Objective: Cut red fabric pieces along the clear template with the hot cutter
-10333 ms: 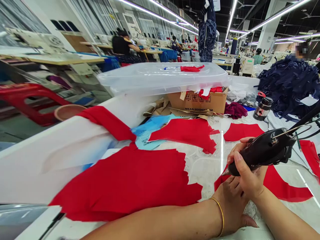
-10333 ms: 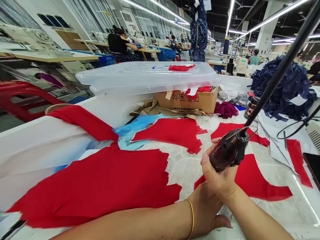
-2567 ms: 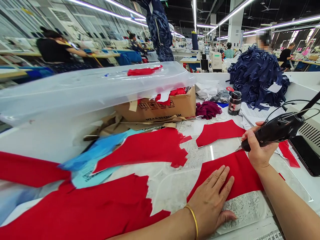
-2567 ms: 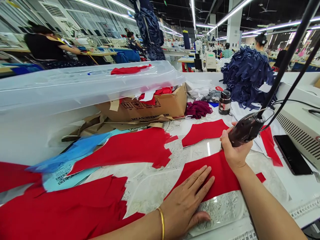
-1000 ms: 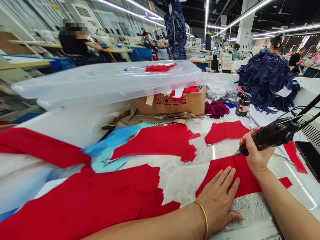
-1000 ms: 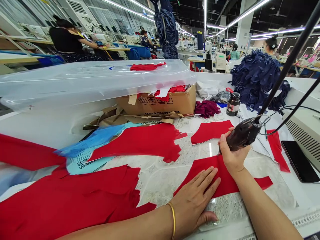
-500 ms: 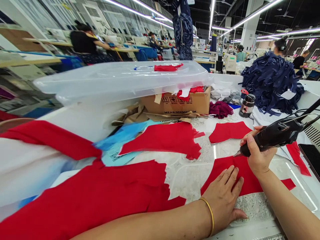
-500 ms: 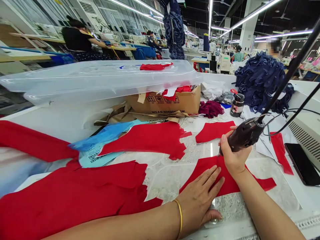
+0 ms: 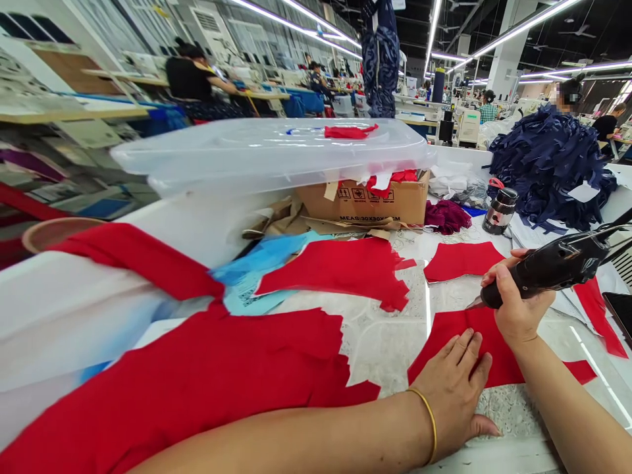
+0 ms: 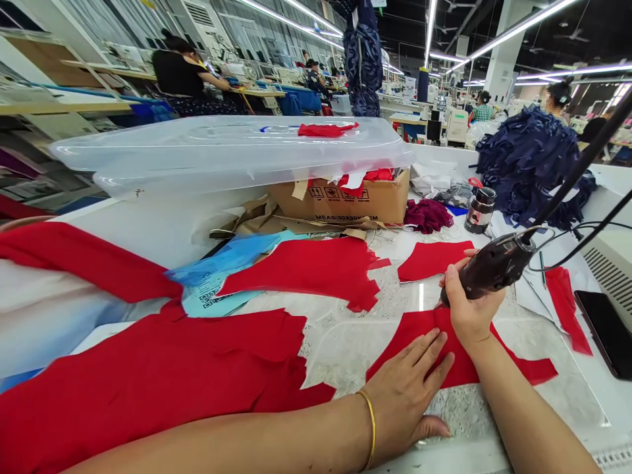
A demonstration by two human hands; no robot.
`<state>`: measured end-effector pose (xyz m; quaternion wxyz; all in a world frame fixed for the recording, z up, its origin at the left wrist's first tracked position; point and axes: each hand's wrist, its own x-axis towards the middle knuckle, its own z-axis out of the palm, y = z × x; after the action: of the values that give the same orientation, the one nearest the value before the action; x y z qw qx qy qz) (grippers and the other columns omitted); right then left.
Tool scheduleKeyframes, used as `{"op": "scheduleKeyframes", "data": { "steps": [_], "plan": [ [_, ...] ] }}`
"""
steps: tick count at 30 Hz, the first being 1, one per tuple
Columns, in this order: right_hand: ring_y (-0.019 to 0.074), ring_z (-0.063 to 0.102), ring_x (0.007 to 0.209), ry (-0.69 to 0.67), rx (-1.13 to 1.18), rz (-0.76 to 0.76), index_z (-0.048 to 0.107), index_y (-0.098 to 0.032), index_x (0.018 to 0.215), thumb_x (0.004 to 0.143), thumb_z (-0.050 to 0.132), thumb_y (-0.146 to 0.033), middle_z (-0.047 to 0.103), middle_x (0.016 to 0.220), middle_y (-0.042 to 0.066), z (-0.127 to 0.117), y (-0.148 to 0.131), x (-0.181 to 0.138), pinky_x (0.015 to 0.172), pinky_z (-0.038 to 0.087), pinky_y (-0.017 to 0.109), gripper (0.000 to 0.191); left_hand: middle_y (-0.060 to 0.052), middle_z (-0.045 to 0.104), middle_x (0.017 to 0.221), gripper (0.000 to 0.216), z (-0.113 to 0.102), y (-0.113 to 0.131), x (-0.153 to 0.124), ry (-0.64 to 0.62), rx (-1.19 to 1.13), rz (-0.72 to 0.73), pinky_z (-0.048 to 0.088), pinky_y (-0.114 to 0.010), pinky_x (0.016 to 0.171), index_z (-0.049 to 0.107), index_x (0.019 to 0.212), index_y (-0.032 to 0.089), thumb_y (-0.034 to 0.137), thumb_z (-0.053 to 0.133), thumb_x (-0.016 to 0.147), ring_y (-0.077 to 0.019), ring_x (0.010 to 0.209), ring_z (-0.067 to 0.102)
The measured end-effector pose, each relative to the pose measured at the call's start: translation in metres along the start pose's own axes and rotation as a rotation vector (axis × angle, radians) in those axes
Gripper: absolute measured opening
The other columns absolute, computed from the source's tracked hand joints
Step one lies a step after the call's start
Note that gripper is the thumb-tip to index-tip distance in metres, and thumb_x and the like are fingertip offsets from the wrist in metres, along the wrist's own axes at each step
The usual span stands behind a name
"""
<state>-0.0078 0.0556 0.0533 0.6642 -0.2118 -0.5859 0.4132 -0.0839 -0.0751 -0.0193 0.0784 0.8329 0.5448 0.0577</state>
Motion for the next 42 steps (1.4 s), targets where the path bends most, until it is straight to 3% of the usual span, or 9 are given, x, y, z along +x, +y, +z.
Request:
{"op": "scheduleKeyframes", "data": {
  "steps": [10, 18, 27, 36, 42],
  "plan": [
    [0.0130, 0.064, 0.050, 0.045, -0.041, 0.021, 0.056, -0.022, 0.089, 0.079, 0.077, -0.031, 0.064, 0.063, -0.007, 0.002, 0.005, -0.002, 0.054, 0.054, 0.028, 0.024, -0.023, 0.025, 0.165, 0.099, 0.003, 0.000, 0.001, 0.006, 0.008, -0.001, 0.027, -0.049, 0.124, 0.041, 0.155, 0.010, 0.081, 0.053, 0.087, -0.0377, 0.155, 0.021],
    [0.0107, 0.062, 0.050, 0.003, 0.095, -0.024, 0.057, -0.023, 0.101, 0.084, 0.073, -0.026, 0.065, 0.063, -0.008, 0.013, -0.003, -0.004, 0.054, 0.055, 0.025, 0.024, -0.025, 0.021, 0.165, 0.099, -0.005, 0.000, 0.001, -0.044, -0.006, 0.006, 0.024, -0.050, 0.125, 0.035, 0.157, 0.008, 0.077, 0.055, 0.089, -0.0378, 0.156, 0.015],
    [0.0108, 0.062, 0.050, -0.036, 0.091, 0.008, 0.056, -0.023, 0.100, 0.083, 0.072, -0.026, 0.064, 0.063, -0.008, 0.020, -0.005, -0.010, 0.052, 0.054, 0.024, 0.023, -0.026, 0.023, 0.165, 0.098, -0.010, 0.000, 0.001, -0.053, -0.042, 0.005, 0.021, -0.050, 0.126, 0.033, 0.158, 0.007, 0.079, 0.042, 0.093, -0.0375, 0.156, 0.016],
    [0.0117, 0.061, 0.048, 0.008, 0.045, 0.053, 0.056, -0.022, 0.088, 0.079, 0.075, -0.028, 0.064, 0.061, -0.007, 0.020, 0.000, -0.009, 0.049, 0.054, 0.026, 0.022, -0.025, 0.023, 0.165, 0.097, -0.008, 0.001, 0.001, -0.057, -0.054, 0.000, 0.023, -0.052, 0.126, 0.034, 0.158, 0.008, 0.079, 0.046, 0.092, -0.0373, 0.156, 0.015],
    [0.0111, 0.062, 0.051, -0.028, 0.128, 0.005, 0.056, -0.023, 0.099, 0.083, 0.072, -0.024, 0.064, 0.063, -0.008, 0.018, -0.008, -0.011, 0.053, 0.054, 0.025, 0.023, -0.024, 0.022, 0.166, 0.095, -0.007, 0.000, 0.000, -0.045, -0.052, -0.004, 0.023, -0.052, 0.125, 0.033, 0.158, 0.010, 0.078, 0.045, 0.093, -0.0370, 0.156, 0.015]
  ]
}}
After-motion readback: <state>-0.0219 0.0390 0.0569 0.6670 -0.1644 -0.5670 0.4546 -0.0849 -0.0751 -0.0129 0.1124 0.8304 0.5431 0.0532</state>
